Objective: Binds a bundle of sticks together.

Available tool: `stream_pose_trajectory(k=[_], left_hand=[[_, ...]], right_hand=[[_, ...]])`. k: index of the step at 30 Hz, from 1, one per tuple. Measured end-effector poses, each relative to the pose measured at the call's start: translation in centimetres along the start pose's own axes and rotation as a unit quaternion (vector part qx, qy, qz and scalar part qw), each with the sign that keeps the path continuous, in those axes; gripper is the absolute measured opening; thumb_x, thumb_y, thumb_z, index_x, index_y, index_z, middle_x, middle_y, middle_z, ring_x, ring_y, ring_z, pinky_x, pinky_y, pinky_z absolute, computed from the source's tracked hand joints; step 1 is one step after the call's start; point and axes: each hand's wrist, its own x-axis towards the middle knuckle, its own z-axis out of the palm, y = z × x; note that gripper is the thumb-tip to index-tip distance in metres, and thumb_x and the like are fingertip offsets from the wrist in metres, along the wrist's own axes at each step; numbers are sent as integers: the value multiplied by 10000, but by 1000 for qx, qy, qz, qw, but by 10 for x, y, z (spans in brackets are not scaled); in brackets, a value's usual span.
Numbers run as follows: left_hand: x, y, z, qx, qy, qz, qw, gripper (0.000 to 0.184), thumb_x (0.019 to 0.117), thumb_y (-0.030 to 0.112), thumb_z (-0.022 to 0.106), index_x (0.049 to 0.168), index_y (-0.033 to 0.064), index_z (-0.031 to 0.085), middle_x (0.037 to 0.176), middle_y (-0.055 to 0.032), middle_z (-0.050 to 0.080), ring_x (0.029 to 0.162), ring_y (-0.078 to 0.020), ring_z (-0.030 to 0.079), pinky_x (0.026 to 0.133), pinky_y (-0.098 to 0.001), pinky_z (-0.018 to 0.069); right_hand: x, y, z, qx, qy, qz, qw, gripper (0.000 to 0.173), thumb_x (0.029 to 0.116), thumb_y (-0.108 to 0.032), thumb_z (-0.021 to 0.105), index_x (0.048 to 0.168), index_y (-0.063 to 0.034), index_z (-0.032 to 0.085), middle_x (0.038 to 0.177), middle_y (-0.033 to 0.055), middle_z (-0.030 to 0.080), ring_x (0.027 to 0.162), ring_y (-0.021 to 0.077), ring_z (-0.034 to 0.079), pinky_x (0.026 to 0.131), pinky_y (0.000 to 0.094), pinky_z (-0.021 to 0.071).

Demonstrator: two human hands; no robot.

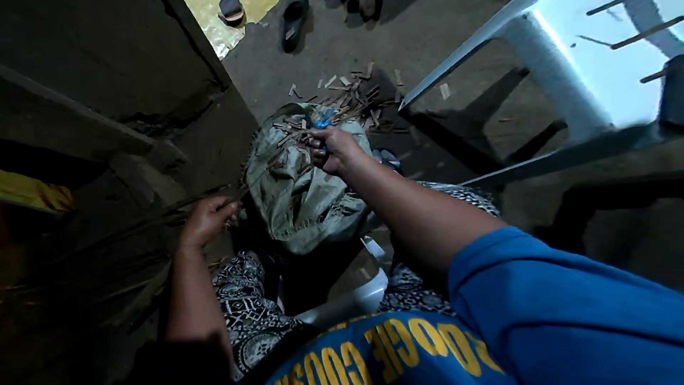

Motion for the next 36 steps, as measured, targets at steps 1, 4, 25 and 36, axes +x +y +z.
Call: stream_pose_trajectory(k=[1,4,25,36], left_hand=[[-3,-1,-4,-13,2,-12,1000,209,1070,175,573,1134,35,714,854,-47,677,699,-98,581,678,-285,505],[-4,1,-9,9,18,-42,999,208,1070,159,570,1128,17,709,874,-58,681,734,-101,592,724,-300,510],[32,48,33,-127,-62,-25,990,132,1055,79,555,1041,-5,655,823,-15,652,661,-38,581,643,-195,504],[33,73,57,84,19,-17,996,256,1075,161,524,993,-20,685,923,-154,688,857,-259,669,823,-473,541]], right_hand=[[1,-4,-2,2,14,-12,1000,58,1071,-194,517,1050,-142,504,647,-48,423,450,37,340,412,190,314],[-1,-10,-2,5,50,-38,998,70,1083,-215,506,1082,-155,471,682,-42,425,470,42,345,422,193,311],[-48,41,6,-93,-344,174,918,120,1080,-138,427,974,-172,471,598,-69,425,432,4,361,397,150,328],[-47,41,19,-119,-208,179,954,30,1056,-117,515,1075,-136,503,593,-48,404,417,24,343,377,168,309]])
